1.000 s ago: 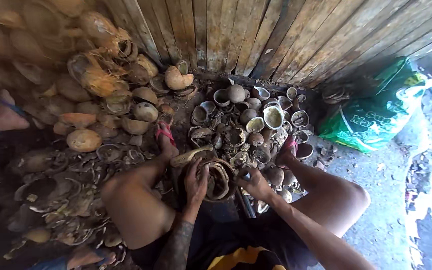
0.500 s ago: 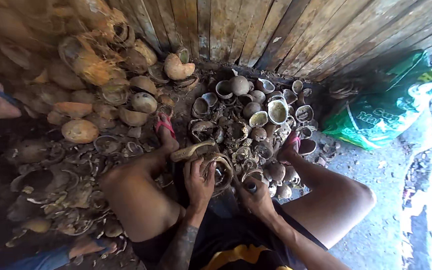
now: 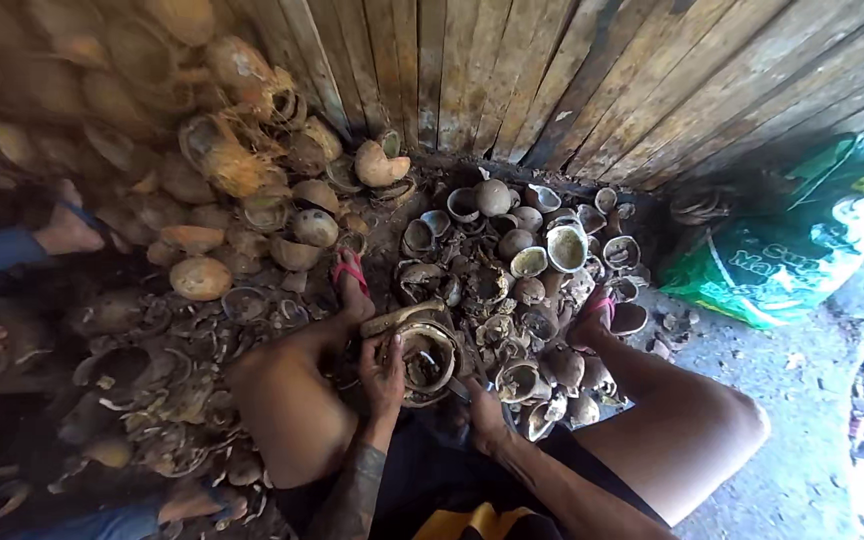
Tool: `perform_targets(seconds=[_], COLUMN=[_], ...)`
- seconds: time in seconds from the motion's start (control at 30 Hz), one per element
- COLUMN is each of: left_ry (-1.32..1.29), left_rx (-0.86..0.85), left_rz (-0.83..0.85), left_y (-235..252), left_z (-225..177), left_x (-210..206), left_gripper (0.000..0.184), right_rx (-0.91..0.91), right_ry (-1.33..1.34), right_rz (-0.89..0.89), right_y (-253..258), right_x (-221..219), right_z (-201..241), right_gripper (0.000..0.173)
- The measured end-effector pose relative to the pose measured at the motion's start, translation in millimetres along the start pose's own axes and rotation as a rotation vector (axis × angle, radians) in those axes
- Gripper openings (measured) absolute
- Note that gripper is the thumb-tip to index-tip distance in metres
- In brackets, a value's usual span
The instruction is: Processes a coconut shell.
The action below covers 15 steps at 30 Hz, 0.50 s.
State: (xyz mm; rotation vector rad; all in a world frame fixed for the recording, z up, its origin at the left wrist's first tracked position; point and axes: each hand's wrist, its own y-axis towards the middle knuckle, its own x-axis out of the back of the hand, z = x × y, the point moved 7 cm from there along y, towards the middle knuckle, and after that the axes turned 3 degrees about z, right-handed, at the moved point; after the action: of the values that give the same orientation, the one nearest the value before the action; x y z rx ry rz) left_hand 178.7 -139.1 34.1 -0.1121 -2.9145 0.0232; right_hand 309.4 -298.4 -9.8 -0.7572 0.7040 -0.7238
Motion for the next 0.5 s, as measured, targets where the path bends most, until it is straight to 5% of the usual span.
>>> perform_targets(seconds=[0.07, 0.13, 0.23, 0.37, 0.5], left_ry=[0.087, 0.161, 0.206, 0.097, -0.077], left_rx=[-0.055, -0.154, -0.238, -0.263, -0.152], left_rz=[-0.015, -0.023, -0.037, -0.055, -0.068], left_y=[-5.3, -12.8, -29.1, -33.2, -20.8], left_z=[-8.2, -14.5, -21.3, -17.3, -5.6], left_x=[-2.5, -4.3, -10.6, -11.6, -4.9], left_gripper=[0.023, 0.027, 0.033, 0.033, 0.024], right_rx=[0.217, 0.492, 0.508, 0.375, 0.079], right_ry=[-0.216, -0.702, -1.168, -0.754, -0.281], right_rz=[0.035, 0.035, 0.053, 0.021, -0.094], right_y=[-6.3, -22.6, -42.9, -28.6, -16.2], right_x=[-2.5, -7.6, -0.2, 34.4, 22.7], right_z=[26.0, 62.8, 93.2, 82.4, 28.3], right_gripper=[0.018, 0.017, 0.027, 0.011, 0.017])
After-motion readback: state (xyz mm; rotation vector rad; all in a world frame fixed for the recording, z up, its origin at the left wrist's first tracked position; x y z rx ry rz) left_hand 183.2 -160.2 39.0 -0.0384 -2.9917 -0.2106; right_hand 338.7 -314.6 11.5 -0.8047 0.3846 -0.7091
